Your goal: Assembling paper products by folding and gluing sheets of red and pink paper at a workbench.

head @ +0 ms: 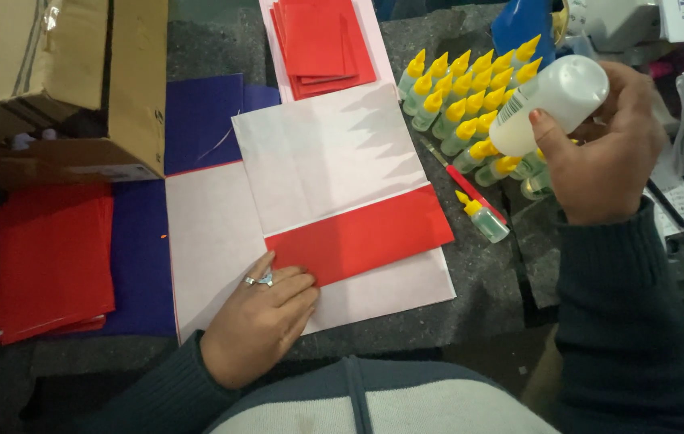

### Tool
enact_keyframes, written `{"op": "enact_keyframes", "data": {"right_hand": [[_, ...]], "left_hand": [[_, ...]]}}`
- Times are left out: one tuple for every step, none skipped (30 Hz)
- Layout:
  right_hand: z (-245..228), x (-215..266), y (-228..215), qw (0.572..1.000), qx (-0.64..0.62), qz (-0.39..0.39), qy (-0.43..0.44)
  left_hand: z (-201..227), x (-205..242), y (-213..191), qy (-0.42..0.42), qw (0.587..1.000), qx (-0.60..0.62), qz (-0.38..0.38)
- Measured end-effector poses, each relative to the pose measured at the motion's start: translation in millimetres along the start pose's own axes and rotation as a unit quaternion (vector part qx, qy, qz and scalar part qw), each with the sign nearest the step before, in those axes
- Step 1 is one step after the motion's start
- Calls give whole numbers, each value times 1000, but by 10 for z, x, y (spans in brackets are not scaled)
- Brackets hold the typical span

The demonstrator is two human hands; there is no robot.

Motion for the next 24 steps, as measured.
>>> {"op": "enact_keyframes", "data": {"right_hand": [[2,5,-6,1000,0,0,0],[-1,10,-13,1000,9,0,-5],[-4,18,-19,1000,17,1,-10],[-28,20,-38,1000,17,1,-10],[-19,22,-58,1000,12,4,12],[-11,26,-77,999,6,8,34],[0,42,-108,999,5,7,34],[-30,54,-143,1000,28,10,3],[-59,65,-178,998,51,12,-29],[-84,52,-193,998,49,11,-29],[-125,49,-211,996,79,5,-46],[-164,46,-230,992,108,-1,-63],[-222,29,-247,992,109,0,-63],[-292,10,-274,992,108,9,-66],[-365,-11,-277,992,104,16,-71],[-410,14,-309,992,102,16,-72],[-517,46,-357,981,147,38,-118],[-625,83,-398,966,190,58,-164],[-690,118,-404,966,188,58,-165],[-745,159,-367,977,144,22,-159],[-809,204,-348,983,99,-13,-153],[-945,175,-261,983,100,-13,-153],[-994,178,-53,989,63,-97,-94],[-1062,213,155,982,20,-182,-36]], "left_hand": [[9,-4,-7,0,1000,0,0],[19,-10,-23,0,1000,3,6],[28,-14,-40,0,1000,6,12],[19,-10,-30,0,1000,6,12],[14,-3,-16,3,1000,0,8],[8,5,-3,5,1000,-6,5],[21,-20,-28,4,1000,-7,4],[27,-36,-20,-3,1000,-3,-18],[34,-54,-9,-10,999,1,-38],[30,-38,-1,-11,999,1,-38],[29,-32,-3,-9,999,3,-31],[29,-29,-4,-7,1000,5,-23],[27,-24,10,-6,1000,5,-24],[39,-25,-8,7,1000,3,-5],[51,-9,-31,16,1000,-1,15],[36,-13,-30,14,1000,-3,15],[34,-4,-43,15,1000,2,20],[32,4,-55,16,1000,7,25],[18,11,-45,14,1000,5,26],[9,21,-12,14,1000,1,12],[-1,19,24,17,1000,-2,-2],[15,4,1,19,1000,-2,-1],[22,-6,-19,15,1000,-6,-4],[28,-15,-40,11,1000,-10,-6]]}}
Point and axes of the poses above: each hand's wrist, its own x-axis away from the middle knuckle, its own y-axis out of the palm, z = x × y, the point moved 8 cm from there along -x, towards the middle knuckle, and after that the axes turned 14 degrees about z, right-handed, at the moved point
